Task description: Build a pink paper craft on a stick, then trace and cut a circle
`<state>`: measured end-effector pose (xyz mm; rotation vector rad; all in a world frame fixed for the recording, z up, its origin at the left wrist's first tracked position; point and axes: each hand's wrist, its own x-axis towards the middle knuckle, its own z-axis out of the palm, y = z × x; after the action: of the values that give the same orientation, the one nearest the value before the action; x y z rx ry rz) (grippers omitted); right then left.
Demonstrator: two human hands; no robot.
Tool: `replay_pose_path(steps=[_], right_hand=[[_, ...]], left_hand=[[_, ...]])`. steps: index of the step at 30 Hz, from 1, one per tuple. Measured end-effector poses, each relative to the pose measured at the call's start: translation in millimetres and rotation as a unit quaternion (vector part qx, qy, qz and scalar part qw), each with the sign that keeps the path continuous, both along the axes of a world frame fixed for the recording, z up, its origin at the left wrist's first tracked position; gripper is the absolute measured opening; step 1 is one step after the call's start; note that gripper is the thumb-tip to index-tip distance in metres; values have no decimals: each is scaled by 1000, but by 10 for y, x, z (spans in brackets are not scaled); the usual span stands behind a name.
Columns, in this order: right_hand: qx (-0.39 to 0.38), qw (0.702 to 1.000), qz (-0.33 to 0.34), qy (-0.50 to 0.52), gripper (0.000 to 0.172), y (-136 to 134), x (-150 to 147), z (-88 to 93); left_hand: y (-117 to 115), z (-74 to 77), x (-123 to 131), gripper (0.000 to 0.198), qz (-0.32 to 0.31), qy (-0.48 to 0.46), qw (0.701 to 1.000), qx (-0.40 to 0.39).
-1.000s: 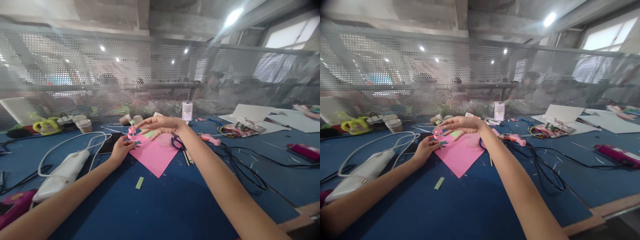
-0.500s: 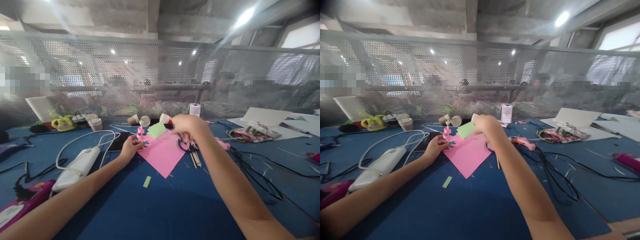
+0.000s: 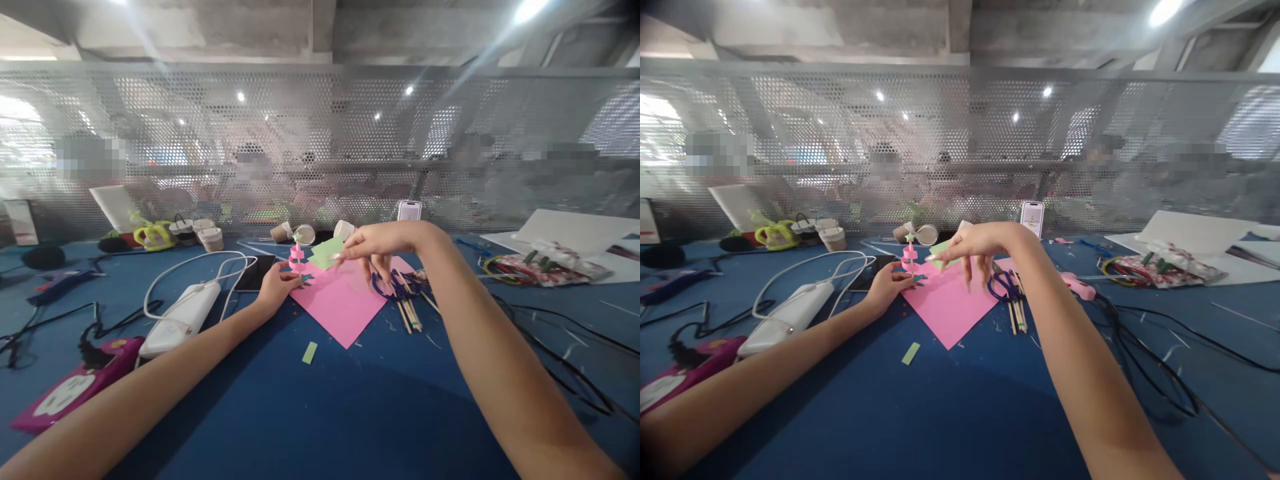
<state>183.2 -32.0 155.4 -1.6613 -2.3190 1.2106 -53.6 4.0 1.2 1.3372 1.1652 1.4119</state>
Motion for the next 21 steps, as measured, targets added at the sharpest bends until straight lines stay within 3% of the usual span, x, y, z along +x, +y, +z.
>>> replay_pose_path(steps=[2,6,9,17,21], right_hand=[[-10,999,-24,-45,56,-24,-14,16],[48,982,-116,-142,49,10,-31,-11],[45,978,-133,-156,46,78,21,-44],[13,992,-65,-107,61,73,-13,-60],[13,991,-55,-117,59,23,-29,-30]], left_hand=[[2,-8,-5,46,-8,-2,1000,-1],[1,-25,-17,47,-30,-11,999,6],[5,-27,-21,49,-27,-2,1000,11],[-45,-9,-20,46,-38,8,999,13],[14,-70,8,47,-37,4,999,10]])
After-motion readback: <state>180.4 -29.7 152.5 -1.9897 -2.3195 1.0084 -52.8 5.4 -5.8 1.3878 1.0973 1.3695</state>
